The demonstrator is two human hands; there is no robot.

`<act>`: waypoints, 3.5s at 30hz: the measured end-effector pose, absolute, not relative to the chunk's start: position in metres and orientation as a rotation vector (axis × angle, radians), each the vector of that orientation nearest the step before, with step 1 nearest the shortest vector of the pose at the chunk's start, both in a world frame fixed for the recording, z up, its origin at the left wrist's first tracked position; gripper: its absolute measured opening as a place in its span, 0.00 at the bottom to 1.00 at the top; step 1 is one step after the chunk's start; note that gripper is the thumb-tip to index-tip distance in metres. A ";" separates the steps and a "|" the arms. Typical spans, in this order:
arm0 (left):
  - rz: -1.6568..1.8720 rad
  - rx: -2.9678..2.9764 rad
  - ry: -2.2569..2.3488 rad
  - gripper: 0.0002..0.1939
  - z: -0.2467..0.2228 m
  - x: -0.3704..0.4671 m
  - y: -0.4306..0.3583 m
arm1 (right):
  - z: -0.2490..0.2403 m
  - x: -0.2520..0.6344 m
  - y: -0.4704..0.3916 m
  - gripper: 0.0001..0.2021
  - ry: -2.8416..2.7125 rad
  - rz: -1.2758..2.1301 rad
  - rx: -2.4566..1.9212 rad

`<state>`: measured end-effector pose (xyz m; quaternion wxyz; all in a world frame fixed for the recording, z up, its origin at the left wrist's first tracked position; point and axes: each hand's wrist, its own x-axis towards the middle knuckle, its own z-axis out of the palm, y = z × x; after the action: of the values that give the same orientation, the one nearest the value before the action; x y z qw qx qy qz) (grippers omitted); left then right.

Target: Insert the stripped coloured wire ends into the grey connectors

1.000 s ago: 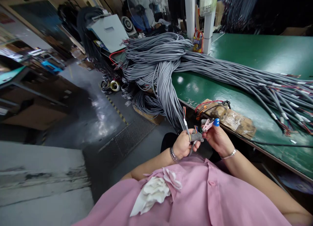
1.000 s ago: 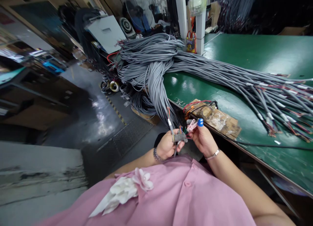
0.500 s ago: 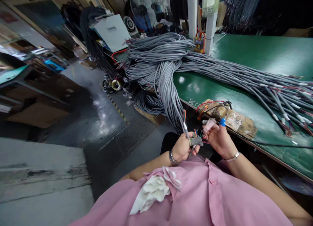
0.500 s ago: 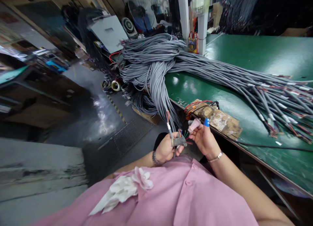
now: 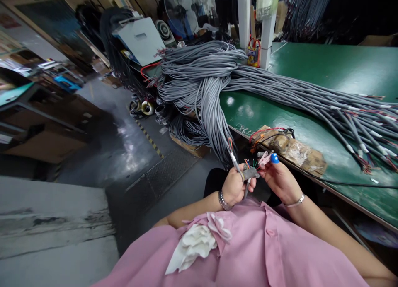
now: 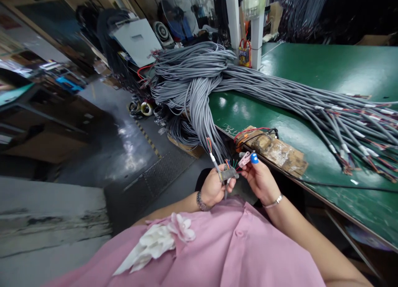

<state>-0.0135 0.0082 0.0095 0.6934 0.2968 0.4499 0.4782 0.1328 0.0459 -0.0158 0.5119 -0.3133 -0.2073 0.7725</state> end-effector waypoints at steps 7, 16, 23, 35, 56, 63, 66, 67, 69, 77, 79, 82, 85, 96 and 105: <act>1.031 0.686 1.051 0.13 0.006 -0.010 0.011 | -0.015 0.129 0.045 0.12 -0.474 1.817 -0.739; 1.047 0.719 1.018 0.14 0.015 -0.012 -0.003 | -0.011 0.130 0.042 0.16 -0.496 1.861 -0.719; 1.118 0.712 1.013 0.13 0.018 -0.015 -0.009 | -0.007 0.133 0.041 0.16 -0.536 1.908 -0.724; 1.077 0.670 1.016 0.13 0.019 -0.011 0.006 | -0.025 0.131 0.042 0.15 -0.781 1.486 -0.913; 1.121 0.730 1.045 0.15 0.013 -0.008 -0.003 | -0.011 0.130 0.044 0.21 -0.564 1.866 -0.706; 1.178 0.715 1.093 0.15 0.012 -0.011 -0.007 | -0.005 0.131 0.041 0.13 -0.609 1.874 -0.732; 1.195 0.708 1.098 0.17 0.012 -0.010 -0.005 | -0.005 0.130 0.040 0.13 -0.625 1.824 -0.768; 1.200 0.712 1.099 0.17 0.011 -0.009 -0.004 | -0.005 0.130 0.040 0.14 -0.618 1.816 -0.783; 1.210 0.725 1.100 0.17 0.010 -0.008 -0.002 | -0.006 0.131 0.041 0.16 -0.610 1.808 -0.846; 1.244 0.738 1.117 0.16 0.007 -0.002 0.003 | -0.004 0.140 0.045 0.12 -0.588 1.847 -0.878; 1.240 0.753 1.123 0.16 0.006 -0.001 0.004 | -0.006 0.141 0.045 0.11 -0.579 1.859 -0.850; 1.206 0.772 1.128 0.16 0.004 0.001 0.006 | -0.007 0.139 0.043 0.11 -0.582 1.847 -0.828; 1.202 0.785 1.125 0.15 0.002 0.001 0.006 | -0.007 0.137 0.042 0.11 -0.579 1.837 -0.824; 1.107 0.877 1.120 0.17 -0.005 -0.018 -0.009 | -0.011 0.153 0.039 0.14 -0.940 2.082 -0.864; 0.718 1.072 1.058 0.17 -0.007 -0.022 -0.007 | 0.000 0.149 0.032 0.11 -1.525 1.710 -0.954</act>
<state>-0.0217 -0.0067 -0.0066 0.6718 0.4758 0.4698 0.3188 0.1492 0.0320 -0.0003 0.3241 -0.3636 -0.5813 0.6518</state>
